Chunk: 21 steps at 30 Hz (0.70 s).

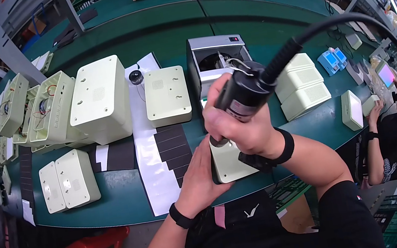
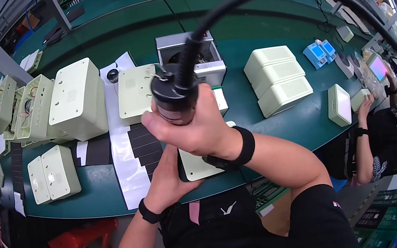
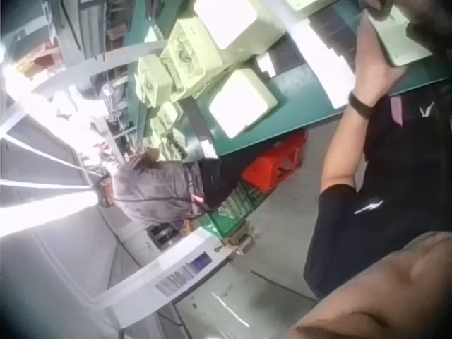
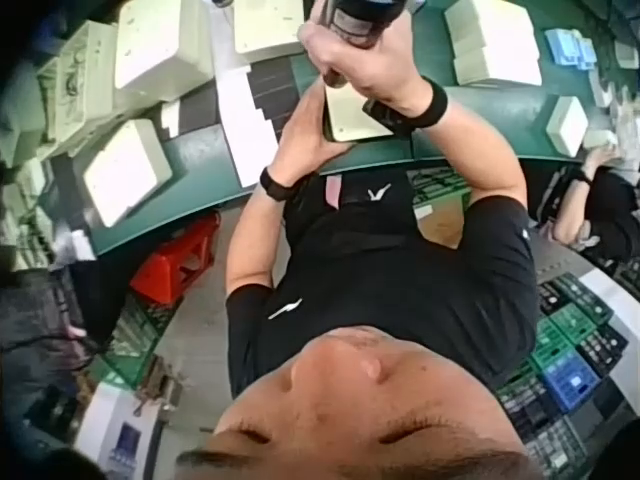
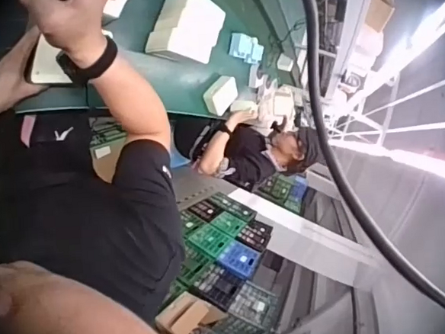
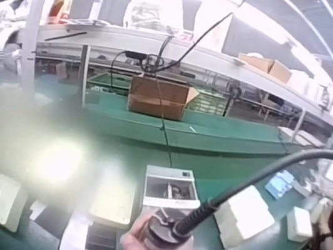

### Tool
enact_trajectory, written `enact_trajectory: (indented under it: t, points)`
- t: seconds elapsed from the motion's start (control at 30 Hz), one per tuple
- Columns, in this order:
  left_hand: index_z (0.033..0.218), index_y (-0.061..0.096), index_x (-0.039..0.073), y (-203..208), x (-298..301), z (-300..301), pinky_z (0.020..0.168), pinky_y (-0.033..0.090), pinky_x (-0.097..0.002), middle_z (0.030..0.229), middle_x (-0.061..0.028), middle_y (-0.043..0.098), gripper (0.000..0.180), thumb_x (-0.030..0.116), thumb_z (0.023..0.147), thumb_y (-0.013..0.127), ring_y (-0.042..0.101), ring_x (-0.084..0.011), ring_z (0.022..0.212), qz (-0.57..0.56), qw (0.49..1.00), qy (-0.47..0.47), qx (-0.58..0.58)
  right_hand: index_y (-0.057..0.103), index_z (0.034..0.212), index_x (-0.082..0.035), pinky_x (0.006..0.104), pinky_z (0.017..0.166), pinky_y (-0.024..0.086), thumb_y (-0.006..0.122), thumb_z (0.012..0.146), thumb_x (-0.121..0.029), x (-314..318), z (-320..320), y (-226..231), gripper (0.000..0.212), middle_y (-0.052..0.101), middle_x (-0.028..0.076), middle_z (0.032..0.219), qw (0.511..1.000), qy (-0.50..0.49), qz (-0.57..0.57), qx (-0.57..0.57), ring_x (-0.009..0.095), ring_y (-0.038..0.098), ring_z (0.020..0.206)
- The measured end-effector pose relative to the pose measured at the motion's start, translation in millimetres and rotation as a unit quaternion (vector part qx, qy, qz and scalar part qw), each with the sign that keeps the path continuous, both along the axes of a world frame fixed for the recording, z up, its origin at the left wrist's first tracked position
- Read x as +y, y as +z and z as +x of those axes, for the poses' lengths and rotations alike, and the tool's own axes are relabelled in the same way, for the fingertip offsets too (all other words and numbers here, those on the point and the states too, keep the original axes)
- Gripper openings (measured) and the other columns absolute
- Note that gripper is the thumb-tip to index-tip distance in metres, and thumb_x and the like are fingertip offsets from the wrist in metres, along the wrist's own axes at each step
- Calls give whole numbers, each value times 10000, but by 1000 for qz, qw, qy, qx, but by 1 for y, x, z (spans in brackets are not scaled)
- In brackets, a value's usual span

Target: Use an electric screwdriver to fasten screws into white electronic components on a production line.

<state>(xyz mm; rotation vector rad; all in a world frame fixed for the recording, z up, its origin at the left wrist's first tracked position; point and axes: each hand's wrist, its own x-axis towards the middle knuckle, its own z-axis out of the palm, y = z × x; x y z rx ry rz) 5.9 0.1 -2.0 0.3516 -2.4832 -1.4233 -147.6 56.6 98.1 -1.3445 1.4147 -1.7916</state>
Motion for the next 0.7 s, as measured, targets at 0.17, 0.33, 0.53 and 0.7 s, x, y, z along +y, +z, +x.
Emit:
enact_trajectory:
  t: [0.17,0.33,0.53,0.7]
  points:
    - [1499,243,29,2,2,1,1104,404,-434,1415,-191,443,1082,139,622,866,445,-389,1323,9,1000,5,-13,513,949,-9,263,496,459,656,818,13,-2,3,-2,195,569,49,696,998,8,14,-61,103,551,532]
    - [1500,247,33,3,5,-1,1107,402,-433,1434,-194,435,1078,139,623,865,441,-384,1333,-17,1000,5,1,516,950,-5,261,493,453,650,825,13,2,0,-5,185,568,44,689,999,21,17,-41,103,545,525]
    - [1503,256,24,-6,6,3,1109,403,-412,1452,-214,433,1077,186,639,878,447,-370,1353,-48,999,21,6,519,922,-3,270,500,459,630,872,-89,8,-6,28,149,555,49,655,998,-7,-43,-42,127,543,511]
    - [1512,223,25,2,8,2,1141,378,-412,1494,-215,384,1118,208,638,896,374,-370,1409,-21,999,18,-21,526,891,-9,285,512,470,610,903,-173,27,-29,64,185,553,62,633,984,-134,-115,-13,146,540,495]
